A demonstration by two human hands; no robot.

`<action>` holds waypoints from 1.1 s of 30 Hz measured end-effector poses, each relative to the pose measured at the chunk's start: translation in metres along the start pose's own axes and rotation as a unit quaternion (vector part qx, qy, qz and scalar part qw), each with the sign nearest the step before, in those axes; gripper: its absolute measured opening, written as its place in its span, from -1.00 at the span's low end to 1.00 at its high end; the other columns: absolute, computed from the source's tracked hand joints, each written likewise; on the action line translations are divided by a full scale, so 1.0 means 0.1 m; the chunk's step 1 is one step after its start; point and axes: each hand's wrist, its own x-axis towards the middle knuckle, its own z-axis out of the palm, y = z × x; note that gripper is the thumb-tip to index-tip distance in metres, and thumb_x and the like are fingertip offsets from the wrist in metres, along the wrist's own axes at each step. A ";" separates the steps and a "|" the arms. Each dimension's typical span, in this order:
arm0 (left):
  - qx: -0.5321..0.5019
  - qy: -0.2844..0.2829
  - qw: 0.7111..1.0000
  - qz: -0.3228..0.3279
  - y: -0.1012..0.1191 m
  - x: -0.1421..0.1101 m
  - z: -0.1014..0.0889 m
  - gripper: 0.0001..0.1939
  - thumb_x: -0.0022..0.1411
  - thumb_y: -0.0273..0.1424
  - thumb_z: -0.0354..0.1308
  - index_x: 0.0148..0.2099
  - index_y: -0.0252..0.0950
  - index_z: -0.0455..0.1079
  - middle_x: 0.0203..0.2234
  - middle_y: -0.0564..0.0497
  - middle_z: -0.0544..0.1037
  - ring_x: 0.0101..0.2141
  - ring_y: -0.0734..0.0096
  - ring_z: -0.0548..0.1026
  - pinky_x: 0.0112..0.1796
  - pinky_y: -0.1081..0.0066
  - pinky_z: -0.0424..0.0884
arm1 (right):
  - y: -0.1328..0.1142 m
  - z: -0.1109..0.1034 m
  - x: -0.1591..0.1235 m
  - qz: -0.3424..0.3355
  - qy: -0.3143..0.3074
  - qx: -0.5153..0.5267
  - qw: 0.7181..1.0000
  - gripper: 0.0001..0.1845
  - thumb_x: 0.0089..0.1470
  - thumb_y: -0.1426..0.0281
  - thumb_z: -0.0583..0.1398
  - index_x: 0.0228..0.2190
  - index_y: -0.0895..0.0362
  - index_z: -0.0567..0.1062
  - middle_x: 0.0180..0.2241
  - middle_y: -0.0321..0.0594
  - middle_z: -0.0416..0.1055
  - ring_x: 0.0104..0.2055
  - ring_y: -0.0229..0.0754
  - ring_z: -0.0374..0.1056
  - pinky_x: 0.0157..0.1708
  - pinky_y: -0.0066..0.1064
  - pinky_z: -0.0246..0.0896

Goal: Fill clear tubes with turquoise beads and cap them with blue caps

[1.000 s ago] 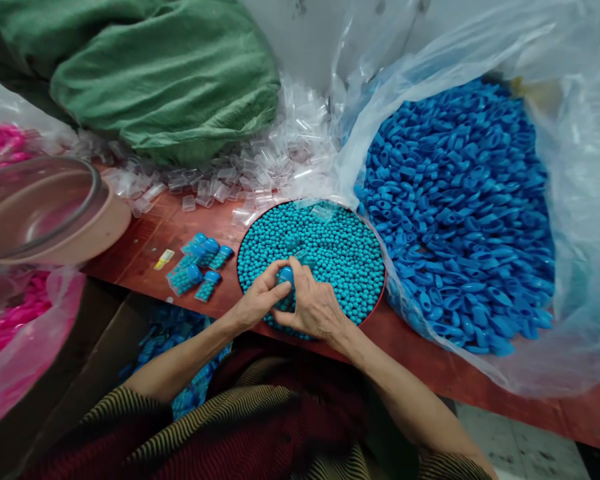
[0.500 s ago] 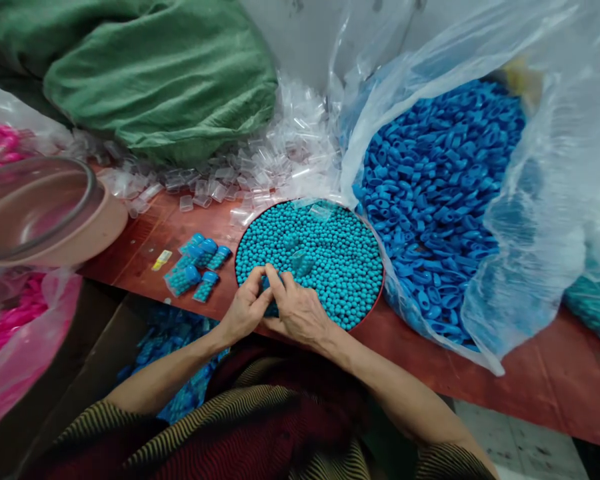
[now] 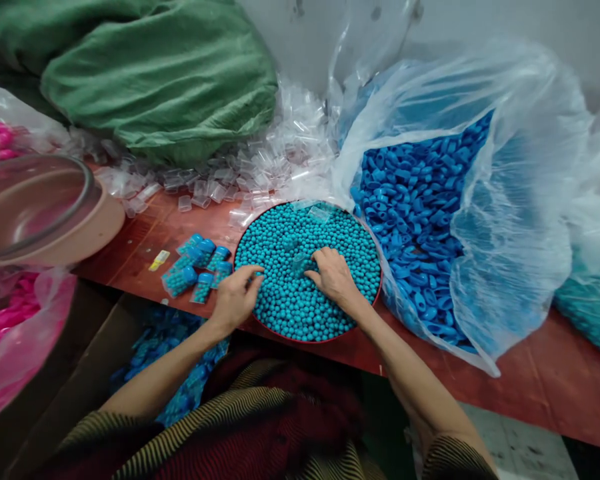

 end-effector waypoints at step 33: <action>-0.364 -0.244 0.884 -0.165 0.03 0.45 0.48 -0.62 0.05 -0.13 0.14 -0.20 -0.28 0.21 -0.46 0.06 0.39 -0.46 0.42 0.43 -0.54 0.51 0.26 | 1.88 -0.32 0.08 0.432 0.177 0.109 0.878 -0.42 0.03 0.19 0.12 -0.02 0.36 0.39 -0.02 0.26 0.32 0.03 0.11 0.25 0.01 -0.09 0.12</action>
